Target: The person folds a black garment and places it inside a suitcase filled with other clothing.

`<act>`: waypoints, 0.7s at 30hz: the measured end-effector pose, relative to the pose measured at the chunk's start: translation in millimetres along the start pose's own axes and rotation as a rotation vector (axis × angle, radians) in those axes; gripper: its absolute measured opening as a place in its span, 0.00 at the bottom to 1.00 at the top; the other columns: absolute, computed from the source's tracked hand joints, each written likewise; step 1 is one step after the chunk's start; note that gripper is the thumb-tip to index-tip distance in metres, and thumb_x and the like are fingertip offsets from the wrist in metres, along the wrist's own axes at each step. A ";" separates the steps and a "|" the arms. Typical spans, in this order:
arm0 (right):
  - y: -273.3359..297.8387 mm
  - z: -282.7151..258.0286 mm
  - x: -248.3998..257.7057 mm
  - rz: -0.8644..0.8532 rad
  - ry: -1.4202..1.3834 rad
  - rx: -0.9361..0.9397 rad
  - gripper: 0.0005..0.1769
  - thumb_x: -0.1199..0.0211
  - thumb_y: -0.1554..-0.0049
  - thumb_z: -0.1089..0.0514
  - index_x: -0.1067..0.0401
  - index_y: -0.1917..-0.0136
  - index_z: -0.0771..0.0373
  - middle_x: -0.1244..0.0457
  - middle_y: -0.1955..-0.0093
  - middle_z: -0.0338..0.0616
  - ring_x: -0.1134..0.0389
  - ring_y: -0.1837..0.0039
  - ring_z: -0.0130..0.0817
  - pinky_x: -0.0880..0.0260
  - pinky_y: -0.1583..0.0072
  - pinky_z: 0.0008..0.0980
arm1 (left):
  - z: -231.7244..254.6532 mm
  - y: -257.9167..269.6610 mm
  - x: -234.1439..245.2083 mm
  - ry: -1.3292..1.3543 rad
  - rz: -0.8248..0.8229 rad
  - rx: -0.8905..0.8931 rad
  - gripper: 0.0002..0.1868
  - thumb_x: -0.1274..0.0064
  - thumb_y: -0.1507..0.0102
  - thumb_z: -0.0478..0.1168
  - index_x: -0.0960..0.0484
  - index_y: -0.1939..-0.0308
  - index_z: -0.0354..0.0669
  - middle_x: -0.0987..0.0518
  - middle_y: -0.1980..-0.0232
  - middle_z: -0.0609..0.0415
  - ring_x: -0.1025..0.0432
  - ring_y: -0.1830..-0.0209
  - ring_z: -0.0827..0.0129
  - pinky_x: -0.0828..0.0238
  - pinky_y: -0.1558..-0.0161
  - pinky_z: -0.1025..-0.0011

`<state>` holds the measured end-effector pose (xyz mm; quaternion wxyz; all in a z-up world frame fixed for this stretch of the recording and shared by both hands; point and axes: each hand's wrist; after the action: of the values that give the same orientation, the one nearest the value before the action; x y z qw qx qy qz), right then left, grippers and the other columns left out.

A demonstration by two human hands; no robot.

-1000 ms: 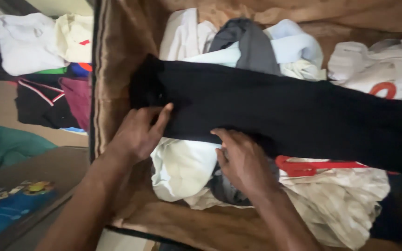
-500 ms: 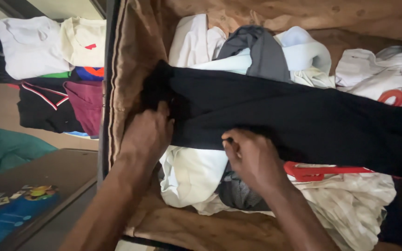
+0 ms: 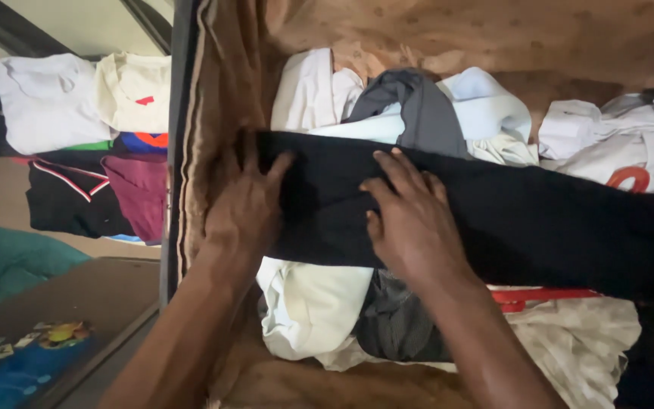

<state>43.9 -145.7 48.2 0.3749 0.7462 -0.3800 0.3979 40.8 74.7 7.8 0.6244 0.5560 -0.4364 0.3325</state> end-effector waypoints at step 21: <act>22.7 31.8 12.9 0.228 -0.115 -0.078 0.21 0.38 0.49 0.72 0.26 0.42 0.64 0.45 0.30 0.61 0.44 0.26 0.59 0.41 0.29 0.49 | 30.3 6.9 33.2 0.343 0.072 -0.181 0.17 0.46 0.36 0.41 0.21 0.43 0.49 0.22 0.46 0.47 0.33 0.41 0.49 0.35 0.41 0.55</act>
<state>39.2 -186.3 52.6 0.3335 0.7045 -0.4985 0.3795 42.5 43.7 41.0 0.7248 0.4170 -0.3711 0.4040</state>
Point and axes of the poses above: each hand's wrist, its own y-axis away from the middle knuckle, its own x-axis out of the back of the hand, z = x × y
